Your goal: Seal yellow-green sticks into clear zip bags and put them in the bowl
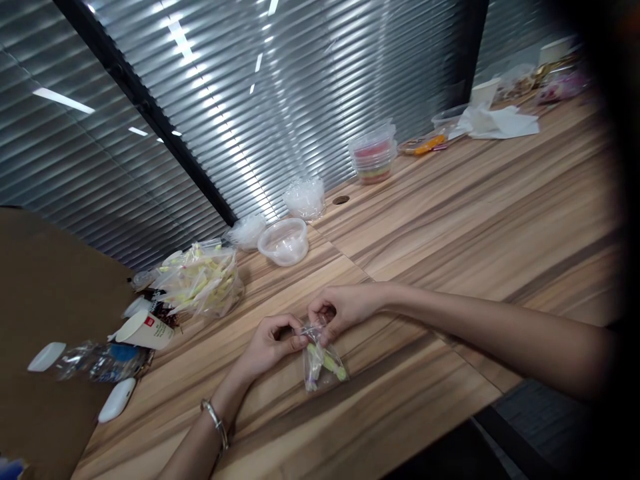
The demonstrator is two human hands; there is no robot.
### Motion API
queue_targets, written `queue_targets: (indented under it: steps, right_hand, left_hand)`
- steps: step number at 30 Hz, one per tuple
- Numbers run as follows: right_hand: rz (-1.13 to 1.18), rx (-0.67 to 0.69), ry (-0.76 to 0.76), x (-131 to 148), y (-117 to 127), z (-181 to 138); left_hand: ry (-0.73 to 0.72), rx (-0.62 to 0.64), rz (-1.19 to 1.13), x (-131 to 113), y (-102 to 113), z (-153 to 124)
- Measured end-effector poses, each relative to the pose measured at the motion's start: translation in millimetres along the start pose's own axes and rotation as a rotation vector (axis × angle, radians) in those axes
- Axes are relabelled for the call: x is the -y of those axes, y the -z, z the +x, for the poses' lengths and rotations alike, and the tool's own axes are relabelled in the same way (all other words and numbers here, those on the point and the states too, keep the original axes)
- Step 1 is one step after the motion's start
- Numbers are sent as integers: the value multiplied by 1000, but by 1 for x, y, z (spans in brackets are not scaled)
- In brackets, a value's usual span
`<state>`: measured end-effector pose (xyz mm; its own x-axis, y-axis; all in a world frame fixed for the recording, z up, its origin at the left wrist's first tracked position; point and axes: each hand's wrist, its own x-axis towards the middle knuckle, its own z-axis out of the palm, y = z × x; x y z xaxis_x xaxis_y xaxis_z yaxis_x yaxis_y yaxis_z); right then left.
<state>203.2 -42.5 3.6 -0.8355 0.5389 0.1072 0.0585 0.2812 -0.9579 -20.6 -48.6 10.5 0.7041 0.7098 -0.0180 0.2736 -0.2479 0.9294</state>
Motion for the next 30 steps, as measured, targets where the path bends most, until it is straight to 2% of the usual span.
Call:
queue_targets:
  steps: [12,21,27,30]
  right_hand:
    - [-37,35,-18,2,-1,-2]
    - [95,225,-32,-3,2,-3]
    - [155,96,22,-3,1,1]
    - [129,93,20,-2,1,1]
  left_hand:
    - [7,23,27,4,3,-1]
    - [20,58,37,-1,-2,0]
    - [71,-111,-148,3,2,1]
    - [80,-104,-180,5,2,0]
